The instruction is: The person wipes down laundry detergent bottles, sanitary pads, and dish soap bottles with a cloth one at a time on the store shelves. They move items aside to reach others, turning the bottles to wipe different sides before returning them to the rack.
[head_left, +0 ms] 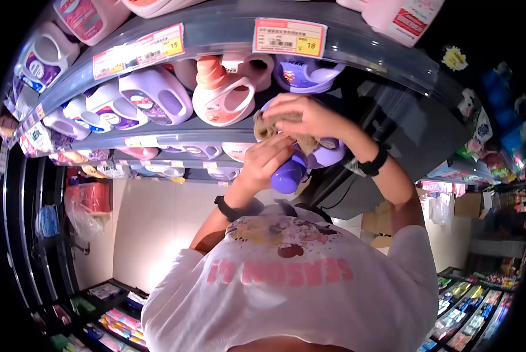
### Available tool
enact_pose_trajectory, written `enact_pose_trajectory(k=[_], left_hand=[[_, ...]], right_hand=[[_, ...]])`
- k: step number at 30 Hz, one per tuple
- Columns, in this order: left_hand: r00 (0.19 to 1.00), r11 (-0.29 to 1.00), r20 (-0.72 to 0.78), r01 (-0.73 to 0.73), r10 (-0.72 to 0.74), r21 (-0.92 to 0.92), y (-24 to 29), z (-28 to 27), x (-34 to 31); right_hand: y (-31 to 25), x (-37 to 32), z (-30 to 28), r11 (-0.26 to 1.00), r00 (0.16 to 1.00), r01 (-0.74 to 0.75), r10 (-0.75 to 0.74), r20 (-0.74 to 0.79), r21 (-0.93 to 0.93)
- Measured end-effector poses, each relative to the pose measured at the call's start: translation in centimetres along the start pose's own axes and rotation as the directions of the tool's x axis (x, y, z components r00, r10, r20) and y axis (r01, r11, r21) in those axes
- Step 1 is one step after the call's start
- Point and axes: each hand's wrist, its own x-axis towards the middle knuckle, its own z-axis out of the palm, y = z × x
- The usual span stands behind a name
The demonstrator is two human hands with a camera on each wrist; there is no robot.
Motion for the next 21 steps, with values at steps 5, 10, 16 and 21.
enact_pose_trajectory(k=[5, 10, 16, 21], left_hand=[[0.999, 0.999, 0.044, -0.029, 0.027, 0.040, 0.3, -0.2, 0.1], [0.998, 0.999, 0.054, -0.023, 0.022, 0.027, 0.9, 0.1, 0.6], [0.999, 1.000, 0.030, -0.016, 0.015, 0.019, -0.1, 0.2, -0.8], [1.000, 0.998, 0.000, -0.027, 0.027, 0.063, -1.0, 0.0, -0.9]], right_hand=[[6.3, 0.1, -0.8, 0.996, 0.994, -0.091, 0.092, -0.061, 0.017], [16.6, -4.9, -3.3, 0.794, 0.849, -0.428, 0.517, -0.108, 0.431], [9.1, -9.0, -1.6, 0.933, 0.777, -0.334, 0.352, -0.522, 0.131], [3.2, -11.2, -0.3, 0.983, 0.848, -0.179, 0.176, -0.500, 0.042]])
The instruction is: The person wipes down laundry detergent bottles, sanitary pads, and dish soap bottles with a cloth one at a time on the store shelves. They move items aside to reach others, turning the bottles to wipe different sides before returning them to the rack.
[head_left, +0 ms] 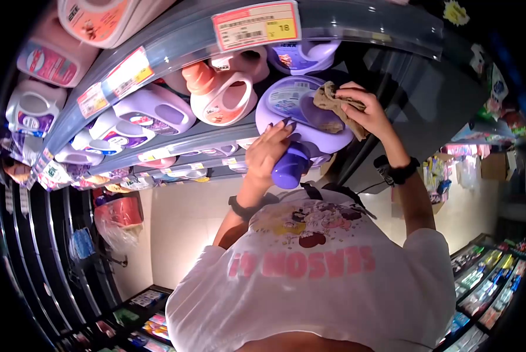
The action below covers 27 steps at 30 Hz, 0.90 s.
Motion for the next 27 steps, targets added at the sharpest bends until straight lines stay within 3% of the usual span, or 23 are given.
enact_pose_trajectory(k=[2, 4, 5, 8, 9, 10, 12, 13, 14, 15, 17, 18, 20, 21, 22, 24, 25, 26, 27], left_hand=[[0.999, 0.999, -0.023, 0.045, -0.046, -0.025, 0.1, -0.1, 0.0], [0.996, 0.996, -0.043, 0.070, -0.072, -0.048, 0.1, 0.0, 0.5], [0.990, 0.990, -0.011, 0.138, -0.138, -0.025, 0.1, 0.0, 0.6], [0.983, 0.985, -0.056, 0.171, -0.173, -0.037, 0.0, 0.5, 2.2], [0.979, 0.979, -0.044, 0.195, -0.198, -0.057, -0.2, 0.5, 2.8], [0.974, 0.972, -0.036, 0.221, -0.225, -0.074, -0.5, 0.4, 3.3], [0.956, 0.951, -0.014, 0.289, -0.292, -0.106, -1.4, 0.4, 4.2], [0.922, 0.918, 0.014, 0.386, -0.386, -0.095, -1.7, 0.2, 4.7], [0.878, 0.875, 0.039, 0.478, -0.476, -0.081, -2.0, 0.1, 5.5], [0.906, 0.906, -0.013, 0.424, -0.424, -0.019, -3.3, 0.3, 5.7], [0.887, 0.885, -0.020, 0.458, -0.461, -0.082, -5.0, 0.8, 6.4], [0.882, 0.876, -0.019, 0.464, -0.471, -0.133, -5.1, 0.8, 7.1], [0.879, 0.870, 0.013, 0.473, -0.476, -0.139, -5.4, 1.0, 8.0], [0.868, 0.863, 0.005, 0.494, -0.496, -0.111, -5.5, 1.2, 8.2], [0.858, 0.855, -0.007, 0.511, -0.514, -0.084, -5.6, 1.5, 8.4], [0.849, 0.849, -0.015, 0.527, -0.528, -0.050, -5.5, 1.8, 9.2], [0.841, 0.841, -0.019, 0.540, -0.540, -0.020, -5.5, 2.0, 9.6], [0.840, 0.840, -0.024, 0.542, -0.542, -0.018, -5.9, 2.4, 9.9], [0.853, 0.853, -0.024, 0.521, -0.521, 0.015, -6.3, 2.8, 10.2]], right_hand=[[1.2, -0.6, 0.0, 1.000, 1.000, -0.007, 0.007, -0.012, -0.012], [3.6, -0.5, 0.8, 0.983, 0.968, -0.179, 0.182, -0.174, 0.030], [6.1, -0.2, 0.9, 0.936, 0.932, -0.256, 0.305, -0.194, 0.241], [11.0, 0.6, 1.5, 0.750, 0.902, -0.243, 0.408, -0.142, 0.615], [10.7, 0.3, 2.4, 0.705, 0.841, -0.238, 0.494, -0.221, 0.669], [12.1, 0.4, 3.5, 0.581, 0.722, -0.091, 0.598, -0.348, 0.809], [14.1, 0.2, 3.9, 0.639, 0.632, -0.426, 0.717, -0.295, 0.640], [14.8, -0.4, 3.3, 0.594, 0.714, -0.496, 0.694, -0.093, 0.633], [15.3, -1.2, 4.7, 0.709, 0.692, -0.476, 0.667, -0.276, 0.519], [13.4, -1.7, 5.8, 0.792, 0.701, -0.452, 0.599, -0.386, 0.410], [12.7, -2.3, 7.4, 0.861, 0.676, -0.448, 0.503, -0.538, 0.243], [10.9, -2.1, 7.8, 0.860, 0.671, -0.449, 0.505, -0.543, 0.245], [6.4, -1.4, 8.5, 0.759, 0.624, -0.428, 0.641, -0.447, 0.491], [6.2, -1.4, 8.9, 0.781, 0.686, -0.417, 0.606, -0.403, 0.464], [6.0, -1.5, 9.1, 0.728, 0.673, -0.515, 0.670, -0.313, 0.452], [4.8, -1.3, 10.4, 0.891, 0.753, -0.409, 0.451, -0.479, 0.195], [4.0, -1.1, 10.8, 0.902, 0.755, -0.313, 0.426, -0.499, 0.298], [3.5, -0.7, 10.3, 0.903, 0.758, -0.312, 0.424, -0.495, 0.296], [1.8, 0.0, 9.0, 0.948, 0.814, -0.249, 0.316, -0.487, 0.198]])
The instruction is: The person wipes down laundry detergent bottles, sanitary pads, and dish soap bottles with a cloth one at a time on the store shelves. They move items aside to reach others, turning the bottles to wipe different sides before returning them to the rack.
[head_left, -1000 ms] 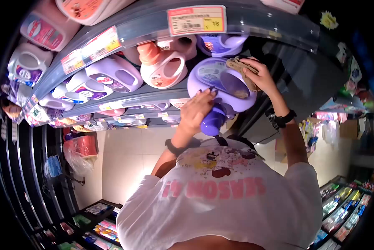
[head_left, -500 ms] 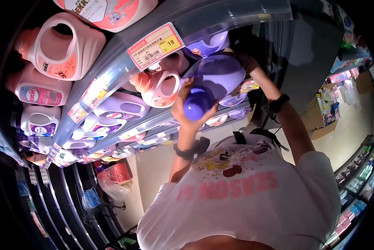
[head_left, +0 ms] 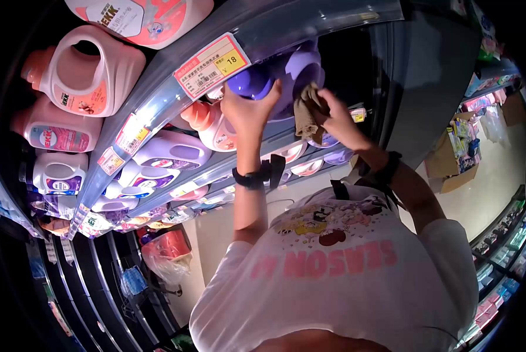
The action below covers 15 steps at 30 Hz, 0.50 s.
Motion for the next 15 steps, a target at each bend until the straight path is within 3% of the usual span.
enact_pose_trajectory(k=[2, 3, 6, 9, 11, 13, 15], left_hand=[[0.998, 0.999, 0.055, -0.028, 0.027, 0.016, 0.4, 0.4, 0.8], [0.989, 0.996, 0.137, 0.047, -0.058, 0.079, 0.8, 0.5, 1.3], [0.994, 0.991, 0.092, -0.066, 0.056, 0.115, -0.7, 1.9, 2.5], [0.989, 0.984, 0.117, -0.112, 0.095, 0.141, -0.5, 3.1, 3.3], [0.986, 0.982, 0.091, -0.150, 0.140, 0.118, -1.3, 4.3, 4.1], [0.969, 0.974, 0.109, -0.224, 0.221, 0.017, -2.1, 4.7, 4.7], [0.966, 0.975, 0.139, -0.211, 0.219, -0.073, -2.0, 4.6, 4.7]], right_hand=[[-2.9, 1.7, -1.3, 0.984, 0.986, 0.164, -0.163, 0.019, -0.074], [-2.8, 2.8, -1.8, 0.966, 0.979, 0.194, -0.201, -0.023, -0.169], [-0.7, 3.8, -2.1, 0.830, 0.888, 0.439, -0.458, 0.027, -0.344], [1.5, 2.2, -1.3, 0.760, 0.950, 0.294, -0.300, 0.089, -0.579], [0.8, 3.0, -1.7, 0.710, 0.947, 0.299, -0.303, 0.106, -0.638], [0.1, 3.9, -2.0, 0.574, 0.859, 0.404, -0.506, 0.079, -0.712], [-0.7, 4.8, -2.0, 0.537, 0.846, 0.380, -0.532, 0.048, -0.753]])
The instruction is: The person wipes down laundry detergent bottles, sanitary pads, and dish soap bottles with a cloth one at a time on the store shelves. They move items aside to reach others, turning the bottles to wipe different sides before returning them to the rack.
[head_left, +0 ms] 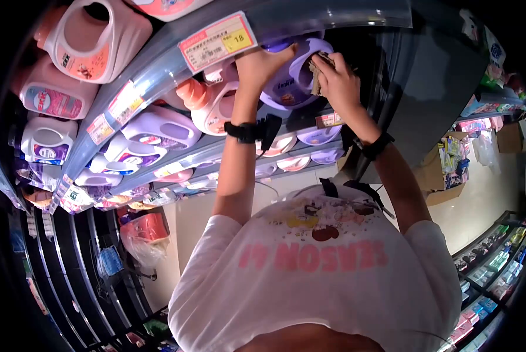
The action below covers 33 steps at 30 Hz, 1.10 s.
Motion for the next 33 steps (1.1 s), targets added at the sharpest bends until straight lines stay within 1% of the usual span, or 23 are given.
enact_pose_trajectory(k=[2, 3, 4, 6, 7, 8, 10, 11, 12, 13, 14, 15, 16, 17, 18, 19, 21, 22, 25, 28, 29, 32, 33], left_hand=[[0.996, 0.991, 0.042, 0.073, -0.078, 0.109, 0.4, -0.2, -0.2], [0.995, 0.993, 0.038, 0.092, -0.095, 0.078, 0.9, -0.2, -0.2], [0.993, 0.993, 0.021, 0.120, -0.120, -0.020, 0.8, 0.0, -0.2], [0.994, 0.989, 0.045, 0.097, -0.102, 0.113, 1.0, -0.2, -0.2], [0.990, 0.987, 0.050, 0.126, -0.132, 0.100, 0.7, -0.1, -0.3], [0.985, 0.984, 0.055, 0.158, -0.163, 0.088, 0.6, 0.0, -0.4], [0.995, 0.990, -0.005, 0.099, -0.099, 0.103, 1.5, -0.2, -0.2], [0.994, 0.992, 0.001, 0.106, -0.106, 0.074, 0.7, 0.1, -0.3], [0.994, 0.993, 0.012, 0.111, -0.112, 0.046, 0.1, 0.4, -0.4], [0.995, 0.995, -0.006, 0.102, -0.102, -0.008, 0.1, 0.5, -0.4], [0.986, 0.986, 0.031, 0.165, -0.166, 0.010, -0.2, 0.5, -0.6], [0.986, 0.986, 0.012, 0.169, -0.169, 0.014, 1.0, 0.1, -0.4], [0.985, 0.984, -0.006, 0.175, -0.175, 0.019, 2.2, -0.3, -0.4], [0.988, 0.988, 0.029, 0.147, -0.149, 0.046, 1.8, -0.2, -0.3], [0.988, 0.988, 0.034, 0.146, -0.148, 0.046, 2.0, -0.2, -0.5], [0.988, 0.987, 0.018, 0.152, -0.153, 0.044, 2.2, -0.3, -0.5], [0.981, 0.982, 0.027, 0.190, -0.190, 0.021, 1.9, -0.3, -0.3], [0.977, 0.978, 0.051, 0.209, -0.209, -0.001, 1.5, -0.1, -0.3], [0.987, 0.986, -0.009, 0.163, -0.162, 0.027, 0.7, 0.2, -0.5], [0.989, 0.989, -0.046, 0.143, -0.141, 0.048, 0.5, 0.5, -0.6], [0.990, 0.990, -0.046, 0.137, -0.136, 0.016, 0.5, 0.5, -0.6], [0.989, 0.990, -0.045, 0.139, -0.140, -0.009, 0.4, 0.6, -0.8], [0.990, 0.993, -0.097, 0.112, -0.107, 0.049, 0.5, 0.7, -0.9]], right_hand=[[0.5, 0.6, 1.3, 0.973, 0.999, 0.019, -0.011, 0.035, -0.231], [-0.5, 0.7, 1.8, 0.953, 0.997, -0.041, 0.060, 0.053, -0.301], [-1.3, 1.0, 2.1, 0.913, 0.987, -0.039, 0.097, 0.124, -0.406], [-2.5, 1.9, 1.3, 0.915, 0.892, -0.084, 0.245, 0.379, -0.395], [-2.4, 2.0, 1.8, 0.921, 0.902, -0.101, 0.244, 0.356, -0.375], [-1.8, 2.0, 2.8, 0.934, 0.887, -0.220, 0.312, 0.339, -0.282], [-1.2, 2.3, 2.3, 0.923, 0.858, -0.385, 0.365, 0.362, -0.017], [0.1, 1.8, 2.9, 0.876, 0.873, -0.428, 0.337, 0.351, 0.223], [1.0, 1.3, 3.4, 0.760, 0.883, -0.457, 0.327, 0.337, 0.461], [1.0, 1.0, 3.8, 0.482, 0.809, -0.581, 0.426, 0.404, 0.656], [1.2, 0.4, 4.0, 0.141, 0.721, -0.625, 0.482, 0.499, 0.768], [-0.1, 1.5, 1.7, -0.275, 0.540, -0.670, 0.458, 0.706, 0.690], [0.9, 1.5, 3.2, -0.621, 0.451, -0.502, 0.406, 0.795, 0.602], [1.8, 0.9, 3.9, -0.787, 0.604, -0.343, 0.233, 0.762, 0.512], [1.9, 0.5, 4.1, -0.914, 0.754, -0.201, 0.085, 0.652, 0.352], [1.8, 0.2, 4.5, -0.915, 0.758, -0.197, 0.087, 0.647, 0.353], [0.9, 0.1, 5.4, -0.979, 0.708, 0.025, 0.160, 0.687, 0.202], [0.7, 0.3, 5.6, -0.987, 0.682, 0.070, 0.152, 0.715, 0.144], [-0.4, 0.1, 4.5, -0.983, 0.676, 0.162, 0.175, 0.716, 0.087], [1.2, -1.8, 5.2, -0.998, 0.742, 0.036, 0.055, 0.668, 0.043], [1.8, -2.6, 5.6, -0.999, 0.740, 0.033, 0.054, 0.670, 0.044], [1.9, -3.6, 5.1, -0.990, 0.742, 0.112, 0.138, 0.656, 0.082], [1.2, -2.7, 3.4, -0.967, 0.770, 0.054, 0.198, 0.607, 0.247]])
